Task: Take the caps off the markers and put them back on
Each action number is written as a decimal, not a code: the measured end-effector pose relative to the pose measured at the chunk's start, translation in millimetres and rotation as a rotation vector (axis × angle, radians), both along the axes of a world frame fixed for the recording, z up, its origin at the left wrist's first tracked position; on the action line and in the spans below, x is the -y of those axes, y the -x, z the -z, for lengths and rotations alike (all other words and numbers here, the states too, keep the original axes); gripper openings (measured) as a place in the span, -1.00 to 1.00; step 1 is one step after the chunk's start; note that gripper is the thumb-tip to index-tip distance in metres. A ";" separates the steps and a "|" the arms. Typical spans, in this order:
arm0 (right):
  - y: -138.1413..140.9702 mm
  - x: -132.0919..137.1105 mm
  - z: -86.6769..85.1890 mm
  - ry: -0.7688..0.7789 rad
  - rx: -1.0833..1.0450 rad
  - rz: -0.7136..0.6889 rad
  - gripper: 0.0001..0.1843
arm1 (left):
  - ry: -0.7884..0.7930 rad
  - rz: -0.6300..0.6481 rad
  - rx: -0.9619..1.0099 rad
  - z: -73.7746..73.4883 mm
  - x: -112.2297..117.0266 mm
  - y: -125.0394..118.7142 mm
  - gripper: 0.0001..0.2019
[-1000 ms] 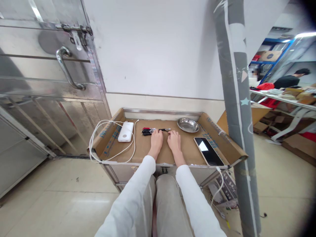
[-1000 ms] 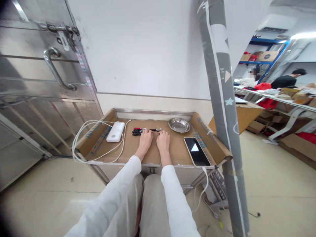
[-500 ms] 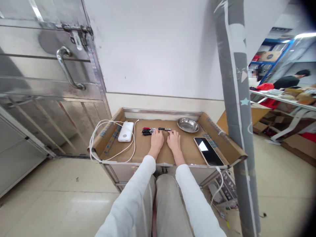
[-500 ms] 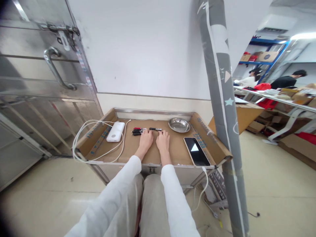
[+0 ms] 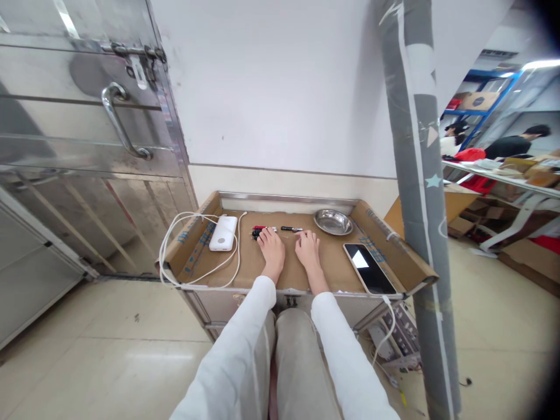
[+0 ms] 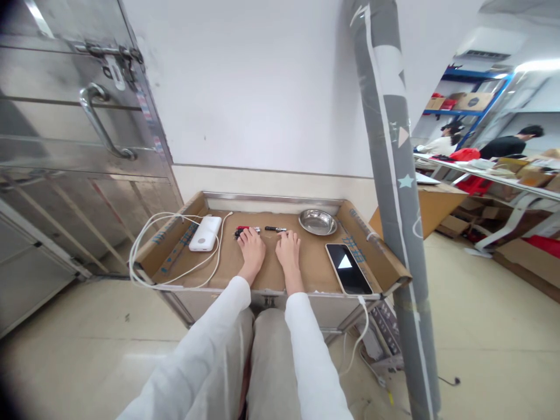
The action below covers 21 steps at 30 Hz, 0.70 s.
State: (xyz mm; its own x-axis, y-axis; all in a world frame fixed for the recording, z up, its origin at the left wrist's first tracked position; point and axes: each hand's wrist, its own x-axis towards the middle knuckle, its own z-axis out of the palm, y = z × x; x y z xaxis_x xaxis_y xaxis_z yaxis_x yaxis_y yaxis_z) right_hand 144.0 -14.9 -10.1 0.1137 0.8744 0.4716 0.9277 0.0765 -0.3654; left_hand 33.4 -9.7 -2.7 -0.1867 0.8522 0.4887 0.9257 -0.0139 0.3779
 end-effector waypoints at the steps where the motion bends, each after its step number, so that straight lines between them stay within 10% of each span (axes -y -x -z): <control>1: 0.3 0.9 -1.8 -0.010 -0.010 -0.038 -0.66 | -0.005 -0.005 -0.013 0.7 -0.5 0.0 -0.68; 7: 3.2 3.8 -6.6 -0.027 -0.010 -0.244 -0.70 | -0.007 -0.019 -0.095 3.1 -3.3 0.6 -0.71; 21: 2.5 0.0 -0.7 0.017 0.037 -0.205 -0.66 | -0.001 0.023 -0.149 5.7 -6.1 2.8 -0.74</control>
